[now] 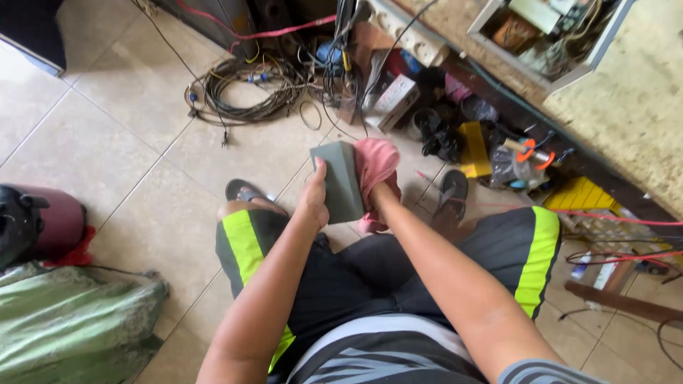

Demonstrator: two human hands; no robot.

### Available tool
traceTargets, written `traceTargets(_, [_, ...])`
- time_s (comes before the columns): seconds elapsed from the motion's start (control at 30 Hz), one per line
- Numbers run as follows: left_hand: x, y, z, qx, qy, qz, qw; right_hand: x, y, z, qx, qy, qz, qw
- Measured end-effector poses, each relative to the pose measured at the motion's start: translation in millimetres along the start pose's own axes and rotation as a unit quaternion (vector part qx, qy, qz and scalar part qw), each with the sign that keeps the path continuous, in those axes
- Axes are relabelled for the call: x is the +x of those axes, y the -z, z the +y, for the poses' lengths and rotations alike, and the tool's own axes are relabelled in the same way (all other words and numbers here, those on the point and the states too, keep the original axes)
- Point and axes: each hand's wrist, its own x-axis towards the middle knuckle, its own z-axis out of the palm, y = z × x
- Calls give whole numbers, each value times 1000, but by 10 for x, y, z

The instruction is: Cleaning a metal cover and screwing it onto an electronic amplifier chassis using a power drill.

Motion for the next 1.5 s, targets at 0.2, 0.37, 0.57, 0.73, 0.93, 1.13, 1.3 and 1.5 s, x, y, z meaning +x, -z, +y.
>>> traceTargets(0.2, [-563,-177,215,-5,-37,-21,999,-440,39,142,24,-34,17,999])
traceTargets(0.37, [-276,28,121,-101,-63,-85,989,-356,20,123,44,-43,34,998])
traceTargets(0.57, [666,753,-99,-242,-19,-230,943,27,185,75,68,-63,46,995])
traceTargets(0.73, [201,1119,536,-162,-31,-308,937,289,253,30,86,-80,58,991])
traceTargets(0.93, [198,1222,476,-187,-66,-401,894,394,-14,-41,96,-85,67,989])
traceTargets(1.13, [681,1378,142,-11,-117,-104,988,443,-313,48,-192,-124,18,973])
traceTargets(1.3, [869,1564,71,-9,-140,-108,984,-259,-634,-452,-355,-53,-30,933])
traceTargets(1.5, [244,1370,171,16,-168,-137,976,-349,-946,-739,-413,107,-43,903])
